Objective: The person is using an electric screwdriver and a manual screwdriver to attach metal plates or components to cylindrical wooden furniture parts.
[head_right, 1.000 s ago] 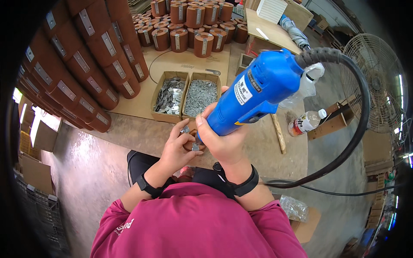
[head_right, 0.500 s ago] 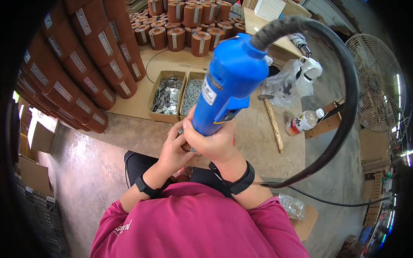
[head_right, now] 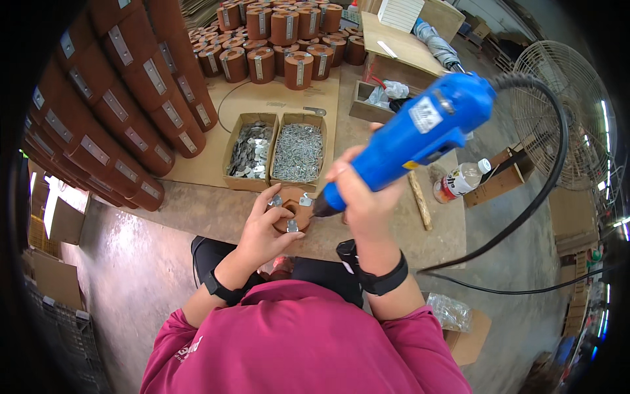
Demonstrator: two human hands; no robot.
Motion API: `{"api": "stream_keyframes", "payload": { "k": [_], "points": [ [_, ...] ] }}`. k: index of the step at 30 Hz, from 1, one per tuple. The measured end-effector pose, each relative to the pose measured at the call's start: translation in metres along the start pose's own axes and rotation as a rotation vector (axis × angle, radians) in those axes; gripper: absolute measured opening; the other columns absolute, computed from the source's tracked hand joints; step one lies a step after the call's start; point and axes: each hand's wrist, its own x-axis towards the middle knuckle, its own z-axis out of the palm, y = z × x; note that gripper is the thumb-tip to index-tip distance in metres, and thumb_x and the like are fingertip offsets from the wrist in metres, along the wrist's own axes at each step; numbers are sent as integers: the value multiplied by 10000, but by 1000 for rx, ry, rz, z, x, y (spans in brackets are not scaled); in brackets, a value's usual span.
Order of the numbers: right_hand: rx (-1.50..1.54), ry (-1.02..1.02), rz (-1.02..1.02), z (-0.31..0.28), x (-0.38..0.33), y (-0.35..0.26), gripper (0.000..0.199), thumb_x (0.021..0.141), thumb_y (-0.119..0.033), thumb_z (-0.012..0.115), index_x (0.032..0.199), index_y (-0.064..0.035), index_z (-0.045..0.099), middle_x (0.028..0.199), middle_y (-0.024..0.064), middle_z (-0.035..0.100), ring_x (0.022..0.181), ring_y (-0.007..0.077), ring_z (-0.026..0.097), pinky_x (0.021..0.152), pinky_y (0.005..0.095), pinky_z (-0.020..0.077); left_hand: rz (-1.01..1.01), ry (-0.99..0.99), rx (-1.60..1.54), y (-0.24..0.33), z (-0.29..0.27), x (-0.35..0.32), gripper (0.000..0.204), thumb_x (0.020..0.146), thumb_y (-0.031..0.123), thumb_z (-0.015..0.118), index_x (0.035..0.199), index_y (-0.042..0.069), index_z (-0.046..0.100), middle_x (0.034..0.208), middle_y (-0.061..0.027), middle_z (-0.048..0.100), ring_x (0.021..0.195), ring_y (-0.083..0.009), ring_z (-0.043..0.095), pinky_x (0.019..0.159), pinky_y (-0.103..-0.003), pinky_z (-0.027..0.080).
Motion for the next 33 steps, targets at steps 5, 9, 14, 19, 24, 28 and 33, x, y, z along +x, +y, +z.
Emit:
{"api": "stream_keyframes", "payload": {
  "k": [5, 9, 14, 19, 24, 28, 33],
  "points": [
    [68, 242, 77, -38, 4, 1, 518, 685, 10, 542, 1156, -2, 326, 688, 86, 506, 547, 190, 544, 529, 323, 464, 101, -14, -6, -5, -3, 1, 345, 585, 100, 744, 878, 32, 576, 1250, -212, 351, 917, -321, 549, 758, -341, 467],
    [-1, 384, 257, -72, 1, 11, 437, 679, -6, 559, 1068, -9, 360, 684, 95, 504, 531, 196, 540, 483, 318, 461, 77, -53, -72, -3, -3, 1, 311, 603, 81, 725, 872, 36, 577, 1268, -222, 327, 986, -333, 507, 807, -355, 434],
    [-273, 319, 599, -119, 1, 42, 434, 699, -77, 604, 1065, -9, 381, 692, 86, 506, 560, 177, 535, 508, 305, 460, 96, -87, -22, -6, -7, 1, 399, 592, 77, 727, 949, 45, 551, 1282, -232, 305, 1077, -365, 444, 872, -369, 392],
    [-602, 103, 729, -156, 1, 74, 623, 670, -91, 633, 1204, 6, 327, 896, 115, 522, 723, 171, 534, 599, 285, 447, 44, -86, 135, 4, -19, 10, 741, 582, 212, 744, 1195, 4, 383, 1264, -201, 346, 1065, -343, 463, 874, -377, 408],
    [-1041, -188, 652, -167, 1, 93, 806, 655, -102, 646, 1321, -29, 199, 1099, 186, 474, 909, 257, 518, 794, 322, 421, 20, -132, 230, -2, -23, 7, 820, 545, 292, 761, 1201, -26, 384, 1192, -196, 430, 1038, -323, 486, 845, -369, 421],
    [-1322, -256, 571, -172, -2, 100, 764, 676, -147, 640, 1317, -64, 233, 1125, 220, 452, 986, 344, 472, 888, 369, 366, 24, -46, 243, -4, -18, 1, 823, 509, 305, 777, 1171, -23, 415, 1162, -192, 462, 987, -324, 512, 821, -376, 425],
    [-1660, -281, 386, -147, -21, 86, 628, 686, -194, 643, 1248, -115, 373, 1070, 212, 435, 1032, 383, 383, 887, 427, 341, 20, 23, 277, -3, -15, -3, 820, 500, 285, 785, 1169, -4, 410, 1174, -181, 442, 1015, -322, 491, 836, -378, 418]
  ]
}}
